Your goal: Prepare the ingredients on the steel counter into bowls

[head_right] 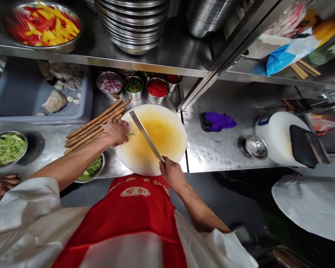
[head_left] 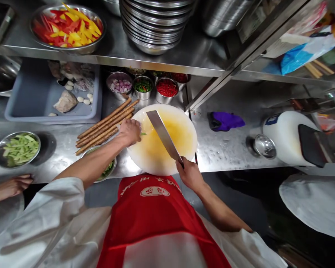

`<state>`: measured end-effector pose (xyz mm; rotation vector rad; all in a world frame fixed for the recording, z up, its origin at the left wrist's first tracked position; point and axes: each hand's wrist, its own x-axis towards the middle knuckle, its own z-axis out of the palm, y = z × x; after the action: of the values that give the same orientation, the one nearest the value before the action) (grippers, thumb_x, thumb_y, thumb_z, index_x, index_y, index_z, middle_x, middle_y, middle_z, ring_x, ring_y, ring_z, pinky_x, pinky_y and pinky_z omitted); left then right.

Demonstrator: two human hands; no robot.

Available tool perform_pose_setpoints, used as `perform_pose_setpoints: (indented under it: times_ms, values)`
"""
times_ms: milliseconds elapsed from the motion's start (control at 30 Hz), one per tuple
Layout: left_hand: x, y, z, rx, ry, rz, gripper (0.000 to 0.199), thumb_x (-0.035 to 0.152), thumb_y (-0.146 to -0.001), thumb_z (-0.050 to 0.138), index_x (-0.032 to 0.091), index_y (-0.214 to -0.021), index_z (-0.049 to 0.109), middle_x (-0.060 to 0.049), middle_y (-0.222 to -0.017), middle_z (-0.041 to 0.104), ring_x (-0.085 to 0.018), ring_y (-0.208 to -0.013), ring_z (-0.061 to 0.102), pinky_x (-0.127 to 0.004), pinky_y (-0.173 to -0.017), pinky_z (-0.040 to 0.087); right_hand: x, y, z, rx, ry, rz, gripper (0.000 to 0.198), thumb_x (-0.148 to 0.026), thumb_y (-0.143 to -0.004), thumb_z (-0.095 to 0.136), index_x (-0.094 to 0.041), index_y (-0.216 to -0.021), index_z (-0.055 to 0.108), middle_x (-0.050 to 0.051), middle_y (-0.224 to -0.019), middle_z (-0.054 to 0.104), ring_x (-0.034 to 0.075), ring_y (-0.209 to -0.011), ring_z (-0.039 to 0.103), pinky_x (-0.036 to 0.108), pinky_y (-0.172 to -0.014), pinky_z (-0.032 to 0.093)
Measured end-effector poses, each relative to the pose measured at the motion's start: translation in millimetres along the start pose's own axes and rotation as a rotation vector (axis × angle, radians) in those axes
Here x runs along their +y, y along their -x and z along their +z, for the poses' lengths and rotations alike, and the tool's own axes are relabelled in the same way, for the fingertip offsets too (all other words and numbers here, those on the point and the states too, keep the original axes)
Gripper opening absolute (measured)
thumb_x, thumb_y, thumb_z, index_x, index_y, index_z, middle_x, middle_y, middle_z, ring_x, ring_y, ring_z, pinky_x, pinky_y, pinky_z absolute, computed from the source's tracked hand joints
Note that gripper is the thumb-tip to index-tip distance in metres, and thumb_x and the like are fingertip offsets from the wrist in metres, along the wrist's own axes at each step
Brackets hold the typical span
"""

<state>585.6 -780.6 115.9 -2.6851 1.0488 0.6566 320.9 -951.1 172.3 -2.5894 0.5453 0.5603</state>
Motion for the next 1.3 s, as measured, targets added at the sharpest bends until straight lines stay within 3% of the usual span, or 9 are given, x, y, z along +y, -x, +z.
perform_pose_setpoints:
  times_ms: [167,367,500,633,767,900,1033,1133,1300]
  values:
    - [1.0,-3.4,-6.3,-0.048,-0.029,0.02,0.075,0.048,-0.072,0.077,0.006,-0.131,0.061,-0.024,-0.13,0.063,-0.037,-0.121,0.055,-0.045,-0.107,0.033,-9.4,-25.1,6.9,-0.232,0.189,0.052,0.025,-0.025,-0.102,0.038,-0.018,-0.106,0.062,0.015,-0.091,0.075,0.029,-0.082,0.072,0.033,-0.062,0.033]
    - [-16.7,0.0,0.4,-0.068,0.014,-0.025,0.081,0.054,-0.073,0.073,0.005,-0.136,0.058,-0.026,-0.135,0.061,-0.04,-0.126,0.055,-0.047,-0.107,0.036,21.9,1.2,-17.5,-0.308,0.122,0.051,0.022,-0.029,-0.101,0.043,-0.02,-0.097,0.062,0.012,-0.088,0.073,0.026,-0.079,0.069,0.032,-0.059,0.028]
    - [-36.5,3.6,13.7,-0.054,0.172,-0.054,0.084,0.059,-0.072,0.069,0.005,-0.136,0.058,-0.026,-0.137,0.06,-0.042,-0.129,0.055,-0.049,-0.109,0.039,34.2,5.6,-15.6,-0.161,0.006,0.11,0.039,-0.024,-0.097,0.043,-0.02,-0.132,0.059,0.009,-0.092,0.073,0.025,-0.084,0.069,0.031,-0.067,0.04]
    - [-54.7,15.0,32.4,-0.139,0.699,0.0,0.075,0.059,-0.068,0.071,0.012,-0.126,0.065,-0.016,-0.126,0.07,-0.033,-0.113,0.066,-0.039,-0.097,0.052,31.9,-26.2,14.1,-0.002,0.182,0.132,0.074,-0.013,-0.088,0.047,-0.019,-0.161,0.035,0.015,-0.117,0.066,0.028,-0.101,0.067,0.034,-0.084,0.049]
    - [-62.6,54.7,53.2,-0.267,1.378,0.064,0.071,0.059,-0.064,0.076,0.018,-0.123,0.069,-0.009,-0.124,0.072,-0.03,-0.113,0.066,-0.035,-0.093,0.055,26.4,-58.5,29.0,0.047,0.318,0.08,0.063,-0.011,-0.093,0.046,-0.02,-0.155,0.048,0.02,-0.123,0.061,0.034,-0.115,0.061,0.044,-0.1,0.048]
    - [-47.3,106.8,74.3,-0.513,1.772,-0.093,0.08,0.045,-0.054,0.086,0.02,-0.127,0.068,-0.009,-0.134,0.069,-0.029,-0.115,0.066,-0.034,-0.09,0.055,-3.8,-78.7,14.3,0.096,0.001,-0.237,0.065,-0.035,-0.091,0.067,-0.019,-0.152,0.05,0.021,-0.152,0.045,0.037,-0.14,0.044,0.051,-0.116,0.039]
    - [-15.9,141.1,103.9,-0.789,2.019,0.057,0.071,0.034,-0.047,0.086,0.018,-0.115,0.074,-0.008,-0.119,0.075,-0.026,-0.104,0.068,-0.034,-0.09,0.053,-63.0,-94.2,6.6,-0.394,-0.539,-0.731,0.074,-0.059,-0.083,0.076,-0.02,-0.143,0.056,0.013,-0.139,0.06,0.024,-0.121,0.061,0.035,-0.102,0.05]
    - [-2.8,158.8,128.9,-0.708,2.136,0.177,0.063,0.032,-0.05,0.083,0.019,-0.111,0.077,-0.007,-0.117,0.075,-0.026,-0.107,0.067,-0.035,-0.096,0.05,-100.6,-96.8,20.3,-0.616,-0.527,-0.791,0.041,-0.058,-0.091,0.066,-0.016,-0.09,0.071,0.003,-0.081,0.068,0.014,-0.074,0.061,0.024,-0.068,0.046]
    - [-15.2,193.3,131.4,-0.265,2.022,0.287,0.069,0.058,-0.076,0.07,0.017,-0.132,0.069,-0.013,-0.137,0.066,-0.03,-0.127,0.059,-0.04,-0.109,0.043,-135.4,-88.9,61.6,-0.3,-0.359,-0.583,0.036,-0.038,-0.098,0.053,-0.019,-0.067,0.053,-0.001,-0.061,0.055,0.012,-0.059,0.05,0.024,-0.059,0.031]
